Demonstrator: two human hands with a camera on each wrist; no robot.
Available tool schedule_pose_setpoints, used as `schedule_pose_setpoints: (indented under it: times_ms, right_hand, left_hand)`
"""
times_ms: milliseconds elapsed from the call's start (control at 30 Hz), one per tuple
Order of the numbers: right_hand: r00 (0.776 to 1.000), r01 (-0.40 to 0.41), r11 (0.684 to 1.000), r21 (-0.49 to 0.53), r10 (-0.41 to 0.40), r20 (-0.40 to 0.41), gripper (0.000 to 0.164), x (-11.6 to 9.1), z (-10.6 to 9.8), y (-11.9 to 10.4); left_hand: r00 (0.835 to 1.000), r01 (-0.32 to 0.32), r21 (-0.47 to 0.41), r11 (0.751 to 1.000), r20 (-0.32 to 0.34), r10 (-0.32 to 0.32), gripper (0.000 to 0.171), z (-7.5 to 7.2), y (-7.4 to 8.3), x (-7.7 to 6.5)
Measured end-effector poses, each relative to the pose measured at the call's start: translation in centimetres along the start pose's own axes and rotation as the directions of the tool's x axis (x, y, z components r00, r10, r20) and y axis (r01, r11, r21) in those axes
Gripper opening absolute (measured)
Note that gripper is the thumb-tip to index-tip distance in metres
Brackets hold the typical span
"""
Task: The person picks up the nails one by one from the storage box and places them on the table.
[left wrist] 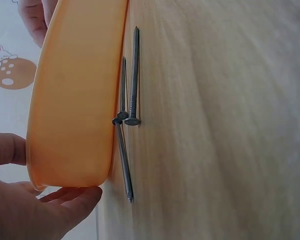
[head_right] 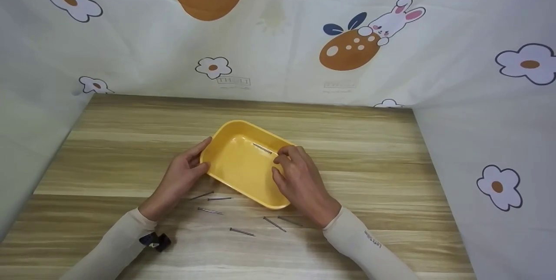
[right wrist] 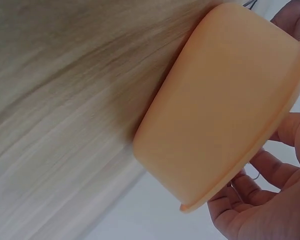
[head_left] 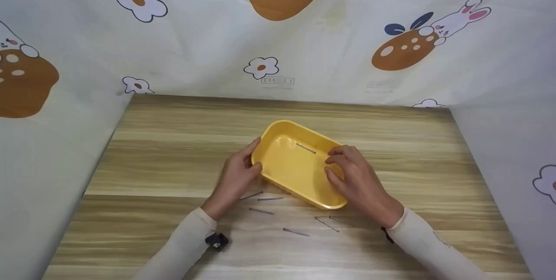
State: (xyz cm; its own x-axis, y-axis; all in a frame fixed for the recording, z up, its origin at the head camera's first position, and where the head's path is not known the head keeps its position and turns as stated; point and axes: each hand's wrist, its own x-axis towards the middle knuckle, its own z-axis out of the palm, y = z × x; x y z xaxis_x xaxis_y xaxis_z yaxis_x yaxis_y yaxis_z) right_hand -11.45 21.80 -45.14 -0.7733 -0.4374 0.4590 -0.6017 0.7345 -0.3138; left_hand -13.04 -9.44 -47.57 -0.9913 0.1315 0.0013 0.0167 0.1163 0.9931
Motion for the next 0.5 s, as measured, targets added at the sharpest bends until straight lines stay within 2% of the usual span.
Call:
schedule_pose_setpoints:
  times_ms: [200,500]
  right_hand:
    - [0.999,-0.021,1.0,0.01,0.021,0.044,0.012,0.61,0.47,-0.12]
    - [0.997,-0.036,0.999,0.007,0.036,0.064,0.014,1.05,0.78,0.23]
  left_hand:
    - [1.0,-0.002,-0.01,1.0,0.0,0.002,0.069,-0.01,-0.05,0.04]
    - [1.0,0.003,-0.01,1.0,0.003,-0.003,0.069,-0.02,-0.01,0.07]
